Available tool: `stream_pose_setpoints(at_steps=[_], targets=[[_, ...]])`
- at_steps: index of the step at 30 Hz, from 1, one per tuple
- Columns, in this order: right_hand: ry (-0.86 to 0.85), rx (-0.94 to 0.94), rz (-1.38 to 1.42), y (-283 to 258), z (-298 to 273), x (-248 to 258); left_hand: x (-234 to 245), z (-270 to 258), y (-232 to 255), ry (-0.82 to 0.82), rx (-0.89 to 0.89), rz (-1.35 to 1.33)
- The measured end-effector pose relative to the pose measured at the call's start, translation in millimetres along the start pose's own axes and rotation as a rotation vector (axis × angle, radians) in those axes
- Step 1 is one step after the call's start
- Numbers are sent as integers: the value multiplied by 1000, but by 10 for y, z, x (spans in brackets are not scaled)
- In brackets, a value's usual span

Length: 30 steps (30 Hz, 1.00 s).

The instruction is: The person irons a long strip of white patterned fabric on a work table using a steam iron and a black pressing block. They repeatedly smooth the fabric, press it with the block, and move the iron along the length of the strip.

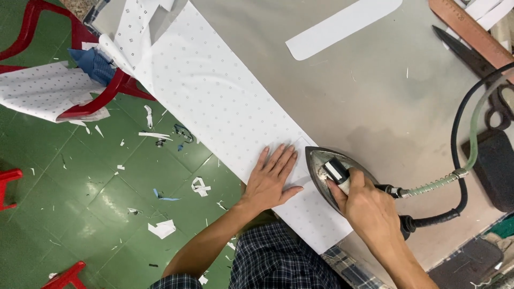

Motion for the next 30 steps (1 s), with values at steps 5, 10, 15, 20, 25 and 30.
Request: stream_pose_setpoints(at_steps=[5, 10, 15, 20, 25, 30], targets=[[-110, -43, 87, -12, 36, 85, -74, -24, -43, -38, 52, 8], [-154, -57, 164, -6, 51, 144, -88, -28, -41, 31, 65, -22], [-261, -68, 161, -35, 2, 183, -117, -40, -50, -10, 71, 1], [-165, -41, 105, -58, 36, 92, -119, -47, -67, 15, 71, -13], [-26, 64, 60, -322, 309, 282, -214, -121, -102, 159, 49, -145], [-173, 40, 105, -585, 568, 495, -629, -400, -119, 427, 73, -291]])
Point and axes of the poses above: each hand's wrist, its own z-axis towards the middle knuckle, its own x-axis out of the back of the hand, y = z × x, the point moved 3 cm from there along z, towards the middle knuckle, and after that the axes turned 1 degree about x, right-handed, at the moved point
